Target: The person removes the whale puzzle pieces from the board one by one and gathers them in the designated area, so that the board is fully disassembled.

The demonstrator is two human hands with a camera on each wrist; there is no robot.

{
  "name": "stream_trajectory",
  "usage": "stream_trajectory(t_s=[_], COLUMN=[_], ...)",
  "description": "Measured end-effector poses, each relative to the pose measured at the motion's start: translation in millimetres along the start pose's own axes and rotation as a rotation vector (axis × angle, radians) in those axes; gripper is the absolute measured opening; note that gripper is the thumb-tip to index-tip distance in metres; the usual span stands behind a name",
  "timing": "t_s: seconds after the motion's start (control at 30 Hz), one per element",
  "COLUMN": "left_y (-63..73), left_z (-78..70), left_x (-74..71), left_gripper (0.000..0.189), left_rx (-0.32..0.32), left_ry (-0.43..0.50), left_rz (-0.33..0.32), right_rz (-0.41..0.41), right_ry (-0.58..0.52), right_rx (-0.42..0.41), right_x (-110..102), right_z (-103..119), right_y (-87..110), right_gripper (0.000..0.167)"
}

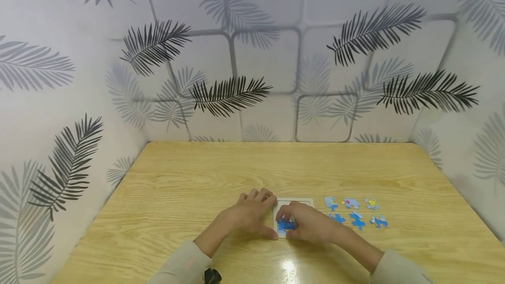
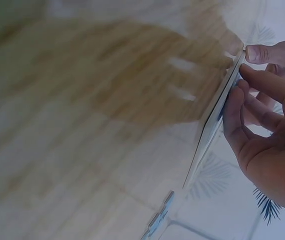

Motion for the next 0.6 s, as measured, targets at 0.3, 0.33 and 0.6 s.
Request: stream_trajectory(t_s=[0.3,0.33,0.6], left_y=[5.5,5.6,6.3], left_z=[-7.3,-7.2,-6.5], left_x=[-7.5,-7.6,-7.3], left_gripper=[0.067,0.067,0.068], left_rx=[-0.004,-0.006,-0.005], left_ry=[-0.014,-0.013,0.006], left_rz=[0.021,0.02,0.033], right_rz=[0.0,-0.001,0.005], right_ry=[0.0,-0.002,-0.003], right_rx=[0.013,0.008,-0.03], right_x=[1.1,1.1,2.4], right_z=[-0.8,-0.6,2.1], right_y=[0.1,0.2,1.7], right_gripper=[0.032,0.033,0.03])
Point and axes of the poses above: each hand's wrist, its own y-axis away from the middle knuckle, its own x-axis out of the palm, z = x × y, the point moved 7 cm from there along -y, towards the middle knuckle, and after that the axes turned 1 degree about -x, right-handed, at the moved point
